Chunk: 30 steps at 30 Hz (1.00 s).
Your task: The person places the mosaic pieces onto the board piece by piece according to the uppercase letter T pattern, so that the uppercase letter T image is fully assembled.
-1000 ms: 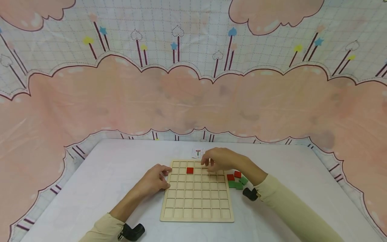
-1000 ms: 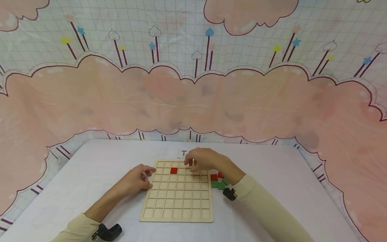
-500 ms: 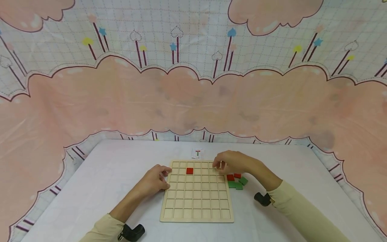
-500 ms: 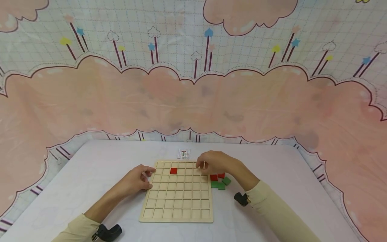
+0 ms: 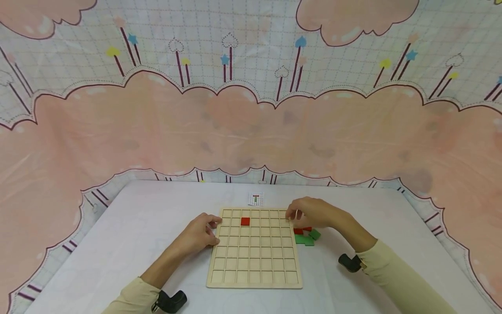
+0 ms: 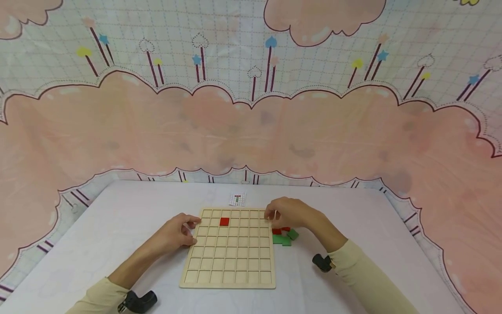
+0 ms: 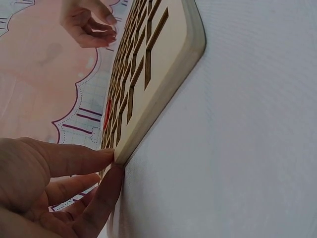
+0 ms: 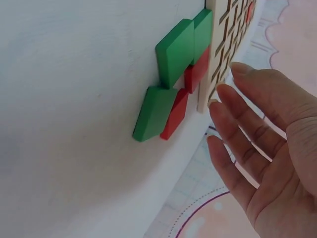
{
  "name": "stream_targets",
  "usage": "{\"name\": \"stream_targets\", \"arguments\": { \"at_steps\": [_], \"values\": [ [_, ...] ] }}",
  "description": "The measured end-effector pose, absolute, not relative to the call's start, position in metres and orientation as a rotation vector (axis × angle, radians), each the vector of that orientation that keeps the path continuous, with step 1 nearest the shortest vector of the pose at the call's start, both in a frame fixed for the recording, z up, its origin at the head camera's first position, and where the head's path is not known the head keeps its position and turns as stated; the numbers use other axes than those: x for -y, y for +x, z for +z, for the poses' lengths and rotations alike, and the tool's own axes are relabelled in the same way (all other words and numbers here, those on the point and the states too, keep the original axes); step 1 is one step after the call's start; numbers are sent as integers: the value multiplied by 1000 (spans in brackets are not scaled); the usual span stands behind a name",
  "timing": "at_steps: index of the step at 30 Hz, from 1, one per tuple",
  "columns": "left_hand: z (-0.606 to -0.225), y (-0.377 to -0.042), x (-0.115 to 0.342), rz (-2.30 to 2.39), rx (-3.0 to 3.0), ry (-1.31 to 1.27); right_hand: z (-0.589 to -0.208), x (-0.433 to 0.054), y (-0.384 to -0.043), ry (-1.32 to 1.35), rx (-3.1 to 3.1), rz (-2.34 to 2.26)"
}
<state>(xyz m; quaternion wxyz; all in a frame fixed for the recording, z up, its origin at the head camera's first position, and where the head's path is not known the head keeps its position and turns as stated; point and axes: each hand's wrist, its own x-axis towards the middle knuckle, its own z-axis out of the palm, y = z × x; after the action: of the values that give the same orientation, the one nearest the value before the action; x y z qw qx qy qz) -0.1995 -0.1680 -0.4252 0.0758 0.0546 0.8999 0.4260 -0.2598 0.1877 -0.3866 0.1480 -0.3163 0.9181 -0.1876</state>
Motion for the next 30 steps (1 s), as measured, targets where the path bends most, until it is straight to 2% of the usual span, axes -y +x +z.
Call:
{"name": "stream_targets", "arguments": {
  "at_steps": [30],
  "values": [
    [-425,-200,167,1290,-2693,165,-399,-222,-252,-838,-2742,-460]
  ]
}}
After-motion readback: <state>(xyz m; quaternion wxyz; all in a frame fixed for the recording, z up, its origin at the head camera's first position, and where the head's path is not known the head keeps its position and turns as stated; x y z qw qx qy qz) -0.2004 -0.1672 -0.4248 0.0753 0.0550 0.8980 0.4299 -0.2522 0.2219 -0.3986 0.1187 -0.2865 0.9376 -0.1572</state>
